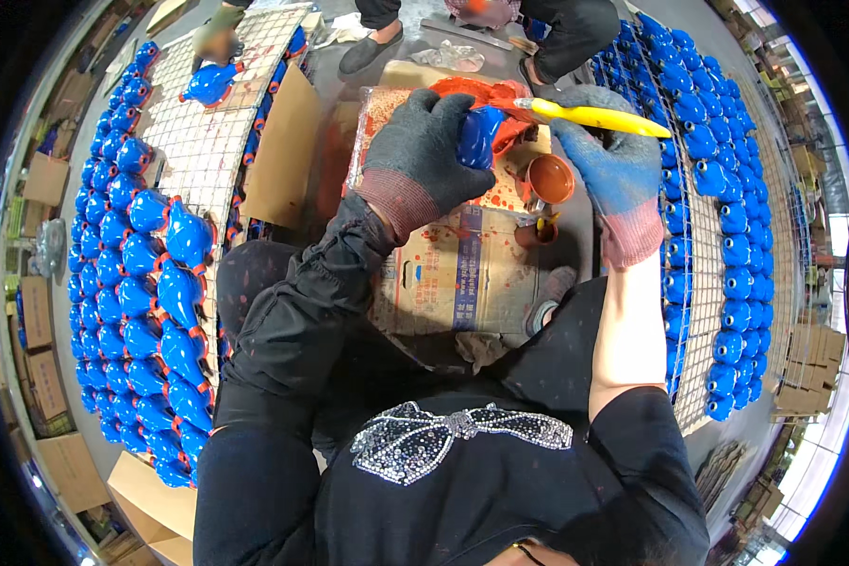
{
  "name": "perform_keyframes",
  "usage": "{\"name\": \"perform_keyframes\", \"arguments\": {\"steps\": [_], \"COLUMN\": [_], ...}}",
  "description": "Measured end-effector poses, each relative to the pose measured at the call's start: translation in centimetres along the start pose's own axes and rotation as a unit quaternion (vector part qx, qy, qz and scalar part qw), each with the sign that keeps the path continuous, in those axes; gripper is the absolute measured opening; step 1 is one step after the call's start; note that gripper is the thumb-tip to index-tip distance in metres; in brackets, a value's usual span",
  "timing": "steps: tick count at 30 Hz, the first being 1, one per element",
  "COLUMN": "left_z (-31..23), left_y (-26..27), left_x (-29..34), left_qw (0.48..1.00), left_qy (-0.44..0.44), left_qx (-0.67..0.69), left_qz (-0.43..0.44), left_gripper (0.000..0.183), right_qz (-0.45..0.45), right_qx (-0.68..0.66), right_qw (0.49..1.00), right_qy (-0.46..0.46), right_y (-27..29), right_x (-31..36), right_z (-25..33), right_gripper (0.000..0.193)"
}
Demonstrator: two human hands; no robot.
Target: Manually painting industrial components with red paint using a brush.
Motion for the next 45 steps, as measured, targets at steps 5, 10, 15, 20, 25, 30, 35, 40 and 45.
{"name": "perform_keyframes", "arguments": {"steps": [5, 10, 15, 20, 25, 30, 35, 40, 45], "left_z": [2.1, 0.3, -0.3, -0.4, -0.9, -0.5, 0.1, 1.1, 1.8], "left_y": [0.0, 0.5, -0.2, -2.1, -2.2, -3.1, -2.1, 0.1, 1.4], "left_x": [0.0, 0.7, 1.5, 1.8, 1.9, 2.2, 1.5, 0.1, -0.2], "left_qw": [0.941, 0.749, 0.537, 0.389, 0.374, 0.347, 0.366, 0.402, 0.446], "left_qy": [0.107, 0.208, 0.234, 0.160, 0.180, 0.145, 0.118, 0.140, -0.009], "left_qx": [0.319, 0.625, 0.809, 0.904, 0.907, 0.919, 0.919, 0.904, 0.894], "left_qz": [0.034, 0.071, 0.059, 0.076, 0.070, 0.118, 0.090, 0.036, -0.030], "left_gripper": [0.075, 0.060, 0.054, 0.066, 0.075, 0.092, 0.088, 0.070, 0.058], "right_qz": [-0.075, -0.123, -0.118, -0.114, -0.109, -0.116, -0.122, -0.153, -0.050], "right_qx": [-0.021, -0.255, -0.584, -0.688, -0.635, -0.645, -0.511, -0.338, -0.211], "right_qw": [0.997, 0.959, 0.800, 0.710, 0.752, 0.748, 0.845, 0.928, 0.962], "right_qy": [-0.006, -0.014, -0.075, -0.098, -0.137, -0.101, -0.101, -0.028, 0.164], "right_y": [2.1, 3.1, -0.2, -3.2, -4.0, -2.8, 0.2, 3.2, 1.0], "right_x": [0.4, 0.5, 0.9, 0.9, 0.9, 0.1, -0.1, 0.1, 1.4], "right_z": [-0.3, -2.0, -5.2, -7.5, -10.5, -7.2, -5.7, -2.0, 5.8], "right_gripper": [0.023, 0.029, 0.029, 0.030, 0.031, 0.034, 0.034, 0.033, 0.016]}}
Point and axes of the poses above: each hand's wrist, its own x-axis away from the middle knuckle, its own y-axis out of the back of the hand, z = x × y, the point moved 8 cm from there along -x, towards the middle knuckle, and after that the axes turned 3 degrees about x, right-handed, at the moved point
